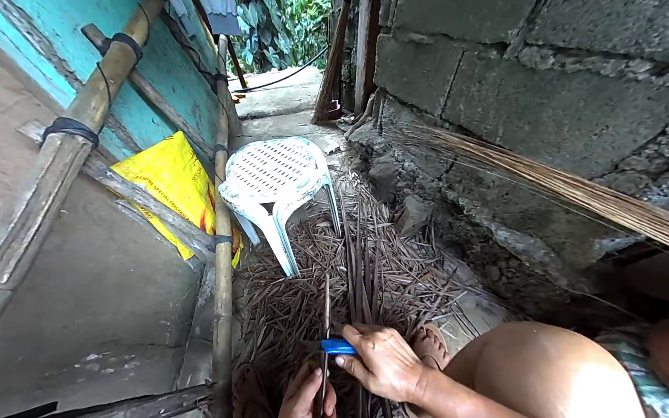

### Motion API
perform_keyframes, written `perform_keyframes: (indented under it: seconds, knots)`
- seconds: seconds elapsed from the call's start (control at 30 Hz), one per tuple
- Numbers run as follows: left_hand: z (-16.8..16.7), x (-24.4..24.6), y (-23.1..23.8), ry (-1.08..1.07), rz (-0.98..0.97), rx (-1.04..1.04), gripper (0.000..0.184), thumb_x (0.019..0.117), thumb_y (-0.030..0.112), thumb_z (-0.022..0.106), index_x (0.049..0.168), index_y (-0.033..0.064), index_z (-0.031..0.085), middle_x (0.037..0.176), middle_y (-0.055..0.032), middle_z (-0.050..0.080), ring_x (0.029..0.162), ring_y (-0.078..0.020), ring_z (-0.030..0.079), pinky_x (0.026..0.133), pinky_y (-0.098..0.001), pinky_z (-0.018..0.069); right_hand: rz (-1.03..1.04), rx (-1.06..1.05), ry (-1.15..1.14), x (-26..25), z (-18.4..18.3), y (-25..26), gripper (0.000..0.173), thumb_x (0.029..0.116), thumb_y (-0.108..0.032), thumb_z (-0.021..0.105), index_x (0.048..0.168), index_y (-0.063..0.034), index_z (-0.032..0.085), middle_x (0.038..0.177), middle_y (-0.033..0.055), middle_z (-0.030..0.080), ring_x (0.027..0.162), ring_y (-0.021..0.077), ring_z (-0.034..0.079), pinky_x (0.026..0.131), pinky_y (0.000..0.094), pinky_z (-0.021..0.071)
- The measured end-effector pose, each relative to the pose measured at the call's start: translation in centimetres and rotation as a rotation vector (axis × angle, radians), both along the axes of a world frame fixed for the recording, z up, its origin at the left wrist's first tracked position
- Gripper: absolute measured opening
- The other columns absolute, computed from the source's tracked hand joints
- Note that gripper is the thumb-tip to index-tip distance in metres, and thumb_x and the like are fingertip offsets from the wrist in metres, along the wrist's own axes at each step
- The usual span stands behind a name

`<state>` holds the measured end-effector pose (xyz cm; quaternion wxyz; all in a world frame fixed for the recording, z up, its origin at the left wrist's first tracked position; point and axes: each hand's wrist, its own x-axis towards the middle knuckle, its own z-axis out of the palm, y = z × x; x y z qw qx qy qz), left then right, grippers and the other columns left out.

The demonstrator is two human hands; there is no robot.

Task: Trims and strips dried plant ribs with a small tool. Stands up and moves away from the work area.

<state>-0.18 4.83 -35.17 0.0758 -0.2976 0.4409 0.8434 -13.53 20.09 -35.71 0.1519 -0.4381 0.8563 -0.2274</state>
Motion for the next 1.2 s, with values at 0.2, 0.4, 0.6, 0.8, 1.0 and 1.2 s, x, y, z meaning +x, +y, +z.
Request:
perform_keyframes:
  seconds: [0.2, 0.4, 0.6, 0.8, 1.0, 1.2]
  knots:
    - [-0.2, 0.0, 0.3, -0.008, -0.028, -0.027, 0.034, 0.1122, 0.016, 0.021, 0.115, 0.0045, 0.053, 0.06, 0.0036, 0.052, 0.042, 0.0003, 0.045, 0.039, -0.0126, 0.0384, 0.083, 0.119, -0.173, -0.5, 1.3, 0.0, 0.046, 0.1082, -0.042, 0.04, 0.12, -0.0029, 0.06, 0.085, 0.0206, 0.069, 0.085, 0.0411, 0.071, 0.074, 0.0578, 0.0535]
    - [-0.1, -0.1, 0.5, -0.058, 0.041, -0.06, 0.028, 0.1123, 0.012, 0.026, 0.109, 0.0037, 0.053, 0.06, 0.0017, 0.053, 0.042, -0.0011, 0.046, 0.04, -0.0133, 0.0394, 0.106, 0.188, -0.331, 0.1, 1.6, -0.4, 0.034, 0.1021, -0.026, 0.042, 0.115, -0.0012, 0.06, 0.099, 0.0215, 0.068, 0.097, 0.0402, 0.068, 0.081, 0.0581, 0.0514]
    - [0.0, -0.1, 1.0, -0.076, 0.035, -0.077, 0.032, 0.1118, 0.01, 0.025, 0.098, 0.0059, 0.054, 0.058, 0.0018, 0.054, 0.041, -0.0017, 0.046, 0.041, -0.0138, 0.0402, 0.071, 0.098, -0.19, 1.4, 1.0, -0.4, 0.061, 0.106, -0.054, 0.036, 0.102, -0.0005, 0.064, 0.088, 0.0198, 0.068, 0.087, 0.0387, 0.07, 0.071, 0.0564, 0.0533]
    - [-0.4, 0.1, 1.0, -0.073, 0.002, -0.003, 0.031, 0.1128, 0.016, 0.021, 0.105, 0.0078, 0.05, 0.06, 0.0049, 0.049, 0.04, 0.0008, 0.04, 0.038, -0.0119, 0.0359, 0.045, 0.091, 0.036, 0.2, -1.2, -0.6, 0.066, 0.1053, -0.059, 0.035, 0.093, -0.0012, 0.065, 0.078, 0.0181, 0.067, 0.077, 0.0373, 0.072, 0.064, 0.0529, 0.0549]
    - [-0.2, 0.5, 1.0, -0.075, -0.056, 0.051, 0.032, 0.1126, 0.015, 0.02, 0.103, 0.0077, 0.049, 0.058, 0.0058, 0.047, 0.039, 0.0022, 0.038, 0.037, -0.0107, 0.0332, -0.279, 0.278, -0.188, -5.0, 0.3, -0.5, 0.065, 0.1084, -0.056, 0.033, 0.119, 0.0, 0.064, 0.105, 0.025, 0.07, 0.104, 0.0447, 0.069, 0.088, 0.0629, 0.0518]
    - [-0.4, 0.5, 0.6, -0.078, -0.01, 0.059, 0.035, 0.1124, 0.018, 0.017, 0.108, 0.008, 0.05, 0.059, 0.0052, 0.049, 0.039, 0.0005, 0.04, 0.037, -0.0123, 0.0353, -0.057, 0.203, -0.265, -1.6, 1.4, -0.3, 0.063, 0.1089, -0.052, 0.032, 0.116, 0.0011, 0.065, 0.1, 0.0247, 0.07, 0.101, 0.0444, 0.069, 0.087, 0.0634, 0.052]
